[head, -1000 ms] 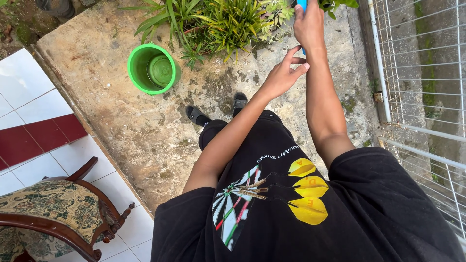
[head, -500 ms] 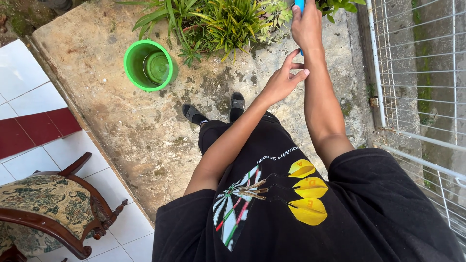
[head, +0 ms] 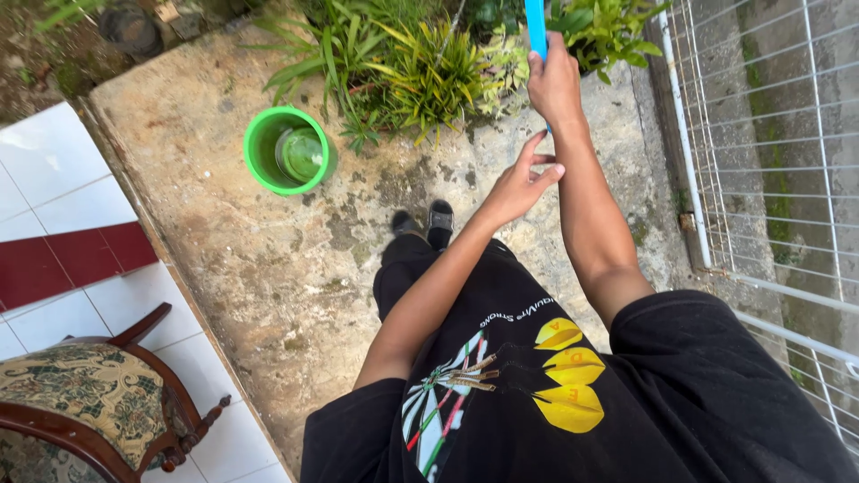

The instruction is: Watering outdoor potted plants and rinsing arms using a bucket of water and a dipper.

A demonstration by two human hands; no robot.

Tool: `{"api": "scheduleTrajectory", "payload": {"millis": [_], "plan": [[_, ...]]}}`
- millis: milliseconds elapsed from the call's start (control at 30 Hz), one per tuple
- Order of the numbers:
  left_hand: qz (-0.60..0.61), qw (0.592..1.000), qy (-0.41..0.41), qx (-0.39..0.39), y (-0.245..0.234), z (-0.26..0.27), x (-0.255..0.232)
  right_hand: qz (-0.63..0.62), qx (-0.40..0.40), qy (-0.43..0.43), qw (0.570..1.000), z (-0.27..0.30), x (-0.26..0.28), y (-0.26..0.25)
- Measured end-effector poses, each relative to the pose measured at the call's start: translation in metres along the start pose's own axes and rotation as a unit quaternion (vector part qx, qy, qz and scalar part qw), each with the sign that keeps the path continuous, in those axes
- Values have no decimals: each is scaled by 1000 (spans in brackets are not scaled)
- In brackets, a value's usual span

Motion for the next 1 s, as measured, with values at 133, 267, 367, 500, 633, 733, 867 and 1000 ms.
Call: {"api": "scheduleTrajectory", "payload": {"millis": [133,267,367,500,633,733,867,1000], "plan": [[43,999,15,9,1,7,7,-7,-12,-3,1000,5,2,1],[22,999,0,27,-8,10,-7,11,-17,19,1000,15,19,-5],[11,999,-8,39,-14,14,-16,2,-16,27,999,22,32,-11],[20,999,-2,48,-20,19,-19,1,-13,51,999,24,37,-11],[-12,998,22,62,-26,20,-16,15,-25,48,998,28,44,-13],[16,996,-31,78,-31,20,-42,12,-15,80,997,31,56,-19],[2,996,7,89,-33,21,-35,-13,-15,75,997,33,62,-22],[-12,995,-6,102,-34,15,-24,-9,-34,41,999,25,48,-14]]}}
Point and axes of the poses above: each hand's wrist, its own z-axis away from the middle knuckle, its own y-axis out of the palm, x = y × z, the point moved 3 cm from there along -z, towards the middle knuckle, and after that the axes turned 12 degrees about y, right-handed, at the moved point
